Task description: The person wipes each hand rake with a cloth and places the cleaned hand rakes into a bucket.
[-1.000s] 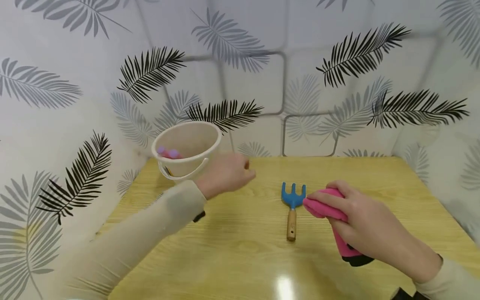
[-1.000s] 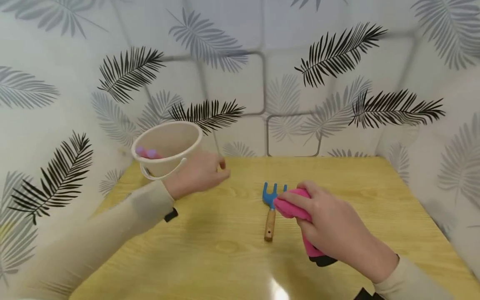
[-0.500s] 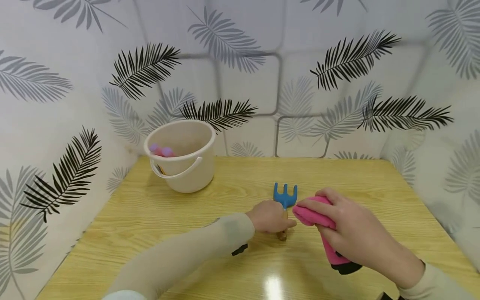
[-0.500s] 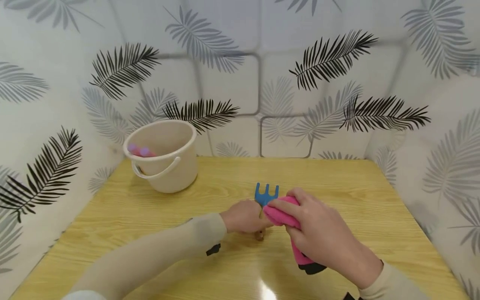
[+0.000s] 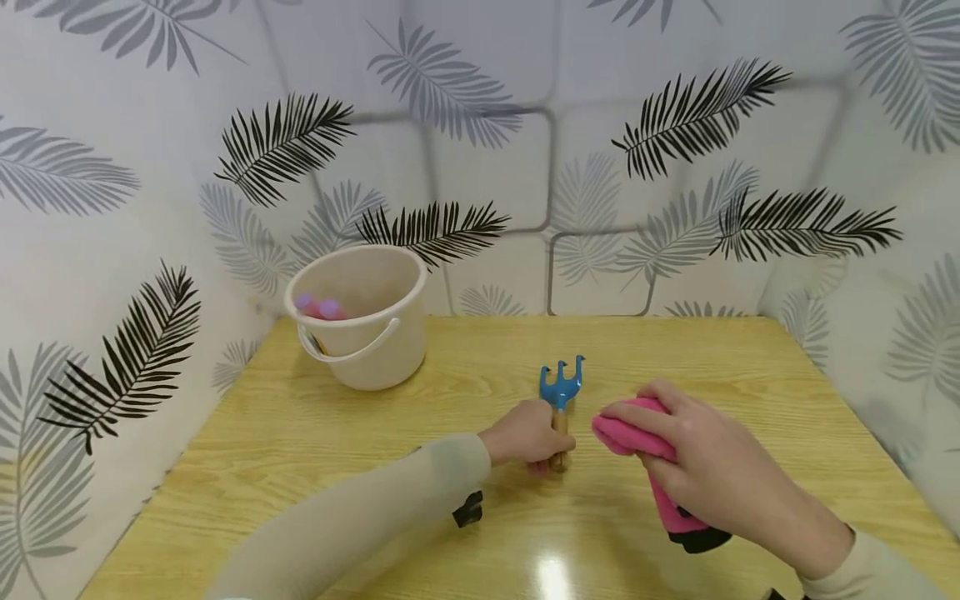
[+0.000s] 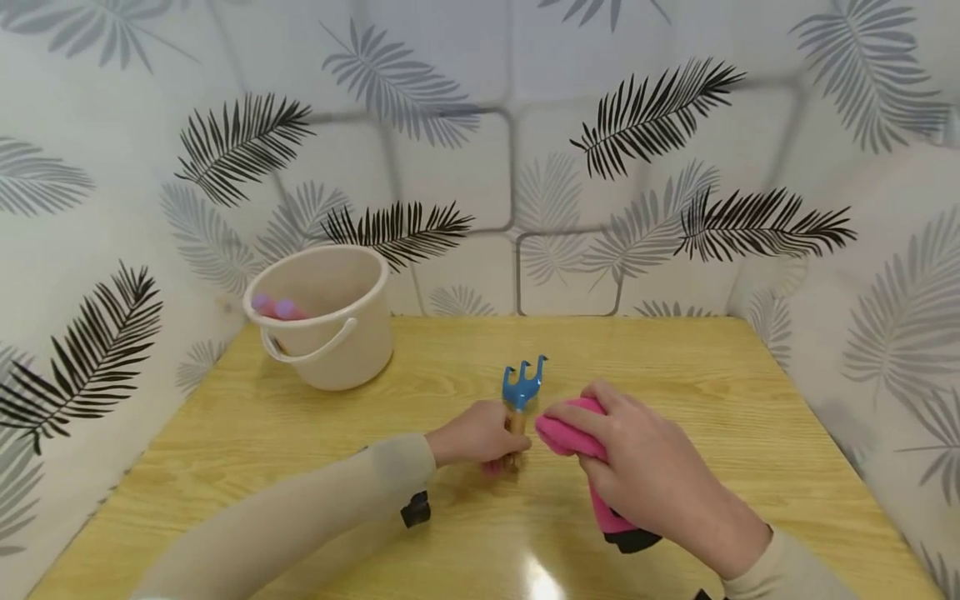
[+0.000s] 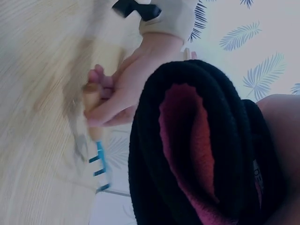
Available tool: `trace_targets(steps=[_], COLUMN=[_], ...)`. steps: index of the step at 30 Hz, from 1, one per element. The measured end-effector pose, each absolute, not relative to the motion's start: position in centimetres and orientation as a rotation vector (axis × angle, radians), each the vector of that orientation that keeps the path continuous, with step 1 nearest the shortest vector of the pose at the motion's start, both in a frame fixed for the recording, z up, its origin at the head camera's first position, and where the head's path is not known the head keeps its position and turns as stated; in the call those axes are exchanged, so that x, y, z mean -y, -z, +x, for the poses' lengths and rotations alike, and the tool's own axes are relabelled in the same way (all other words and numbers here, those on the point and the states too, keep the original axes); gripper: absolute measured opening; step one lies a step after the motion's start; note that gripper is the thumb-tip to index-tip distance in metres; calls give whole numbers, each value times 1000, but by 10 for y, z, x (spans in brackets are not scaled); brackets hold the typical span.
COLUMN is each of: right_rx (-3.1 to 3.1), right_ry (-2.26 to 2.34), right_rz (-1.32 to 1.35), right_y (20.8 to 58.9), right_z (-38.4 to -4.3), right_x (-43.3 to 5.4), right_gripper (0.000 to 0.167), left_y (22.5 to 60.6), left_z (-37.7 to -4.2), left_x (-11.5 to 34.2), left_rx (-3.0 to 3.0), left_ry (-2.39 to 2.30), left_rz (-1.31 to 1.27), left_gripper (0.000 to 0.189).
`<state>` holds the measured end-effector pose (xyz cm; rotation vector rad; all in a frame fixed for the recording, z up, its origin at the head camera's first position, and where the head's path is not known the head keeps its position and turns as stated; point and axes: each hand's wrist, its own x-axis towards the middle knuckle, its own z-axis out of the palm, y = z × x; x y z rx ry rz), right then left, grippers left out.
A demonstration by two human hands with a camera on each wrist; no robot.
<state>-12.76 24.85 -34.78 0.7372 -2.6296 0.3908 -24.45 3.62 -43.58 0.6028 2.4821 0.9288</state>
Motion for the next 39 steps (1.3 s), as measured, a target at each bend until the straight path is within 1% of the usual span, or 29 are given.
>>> trace_targets(steps=[6,11,14,19,24,25,28,32,39], right_rx=[2618,2625,2642,2644,2609,2609,2613,2591,2586], right_ry=[-359,-369,-374,-353,-276,-254,-203,-105,89], right_rz=[763,775,780,805,846,853,868,898,931], right_y=[349,350,349,350,358,360,364,364,357], right_z=[-134,-139,-144,-158,-173,-176,-182,-187,-183], right_x=[-251,-245,-238,-219,-195,-190,-176,-158,-139], right_gripper=[47,45,44,40,36,36,37,42,43], left_y=[427,420,418,418,423,424,428,430,424], left_z=[-226,-204,-191,-172,-159,-157,-151,-146,-144], left_x=[-13,8,19,25,21,20,17,16,20], left_rx=[-2127,-1839,-1738,-1662,-1770,-1804,-1873,-1927,-1977], left_ry=[-1502,-1796,-1886,-1971,-2004,-2005,-1995,-1952,-1894], left_rz=[447,265,210,123,90,100,129,158,184], left_gripper=[20,32,33,32,11,10,16,17,22])
